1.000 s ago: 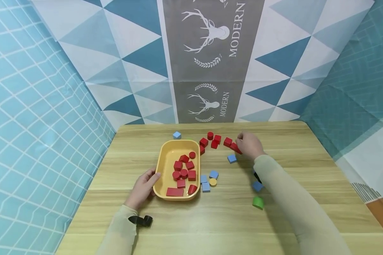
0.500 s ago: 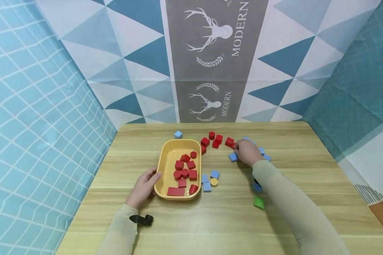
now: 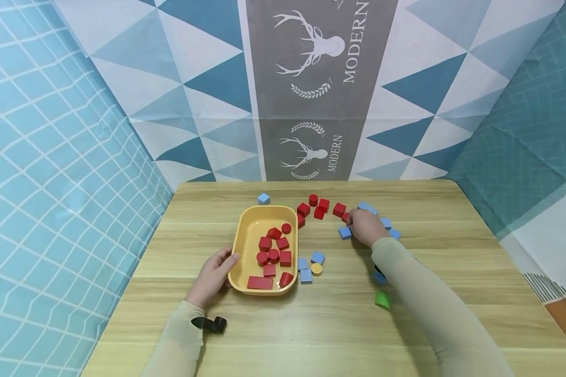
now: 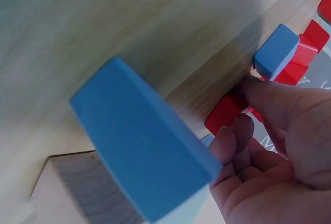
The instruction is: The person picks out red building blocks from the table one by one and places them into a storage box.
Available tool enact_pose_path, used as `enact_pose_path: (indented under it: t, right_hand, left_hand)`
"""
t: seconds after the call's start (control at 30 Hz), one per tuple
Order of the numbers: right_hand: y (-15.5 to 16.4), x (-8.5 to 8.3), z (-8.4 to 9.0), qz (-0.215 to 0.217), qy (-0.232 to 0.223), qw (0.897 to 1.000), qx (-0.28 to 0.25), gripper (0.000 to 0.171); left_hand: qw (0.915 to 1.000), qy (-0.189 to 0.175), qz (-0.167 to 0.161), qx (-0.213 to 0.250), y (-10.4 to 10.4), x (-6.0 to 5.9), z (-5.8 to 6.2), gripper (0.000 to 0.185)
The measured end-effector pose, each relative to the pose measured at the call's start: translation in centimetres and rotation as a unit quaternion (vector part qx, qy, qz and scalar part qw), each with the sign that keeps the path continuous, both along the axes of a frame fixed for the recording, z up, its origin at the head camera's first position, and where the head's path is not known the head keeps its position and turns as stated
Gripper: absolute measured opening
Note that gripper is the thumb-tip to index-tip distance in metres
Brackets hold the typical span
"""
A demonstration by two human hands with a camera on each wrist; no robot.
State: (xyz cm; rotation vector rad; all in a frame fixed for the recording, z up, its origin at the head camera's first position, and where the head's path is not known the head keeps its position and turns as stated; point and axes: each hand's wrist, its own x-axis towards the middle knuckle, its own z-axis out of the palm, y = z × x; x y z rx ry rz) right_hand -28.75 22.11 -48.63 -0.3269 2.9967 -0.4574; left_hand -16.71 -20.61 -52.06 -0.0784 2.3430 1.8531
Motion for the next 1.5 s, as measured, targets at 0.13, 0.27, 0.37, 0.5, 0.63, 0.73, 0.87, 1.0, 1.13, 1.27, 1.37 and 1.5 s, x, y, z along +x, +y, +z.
enact_pose_path:
  t: [0.13,0.27,0.37,0.5,0.63,0.73,0.87,1.0,1.13,1.27,1.37,1.5]
  right_hand:
    - [-0.1,0.3,0.3,-0.006,0.006,1.000,-0.008,0.008]
    - [-1.1,0.6,1.5,-0.018,0.044,0.998,-0.042,0.010]
    - [-3.5,1.3,3.3,-0.020,0.079,0.993,-0.082,0.005]
    - [-9.0,3.5,5.9,0.050,0.101,0.983,-0.146,0.005]
    - [-15.4,6.3,6.7,0.185,0.090,0.963,-0.171,0.009]
    - [-18.9,7.7,5.8,0.258,0.064,0.953,-0.146,0.010]
    - [-21.2,8.2,3.6,0.266,0.022,0.957,-0.110,0.016]
    - [-21.8,7.9,1.7,0.247,0.007,0.966,-0.081,0.024]
    - [-21.9,7.7,0.9,0.247,0.018,0.968,-0.046,0.018]
    - [-22.1,7.8,0.6,0.261,0.042,0.964,0.002,0.016]
    - [-22.1,7.9,0.4,0.266,0.051,0.963,0.009,0.016]
    - [-21.6,8.0,0.6,0.250,0.032,0.966,-0.060,0.010]
  left_hand:
    - [1.0000,-0.004,-0.003,0.003,0.1,0.0,0.0,0.051]
    - [1.0000,-0.005,-0.002,0.004,0.1,-0.1,0.0,0.052]
    - [1.0000,-0.003,-0.001,0.003,0.1,-0.1,0.1,0.052]
    - [1.0000,-0.003,0.001,0.003,0.0,-0.2,0.0,0.050]
    - [1.0000,-0.001,0.004,0.006,-0.2,-0.2,0.0,0.048]
    - [1.0000,0.004,-0.001,0.004,-0.2,-0.1,-0.1,0.045]
    - [0.9999,0.006,-0.009,-0.002,-0.2,-0.1,-0.2,0.047]
    - [1.0000,-0.001,-0.009,0.004,-0.3,-0.2,-0.1,0.051]
    - [1.0000,-0.001,-0.005,0.001,-0.2,-0.3,0.1,0.052]
    - [1.0000,-0.001,-0.002,-0.005,-0.1,-0.2,0.2,0.051]
    - [1.0000,-0.001,-0.002,-0.008,0.0,-0.3,0.1,0.050]
    - [1.0000,-0.001,-0.005,-0.007,0.1,-0.3,0.0,0.050]
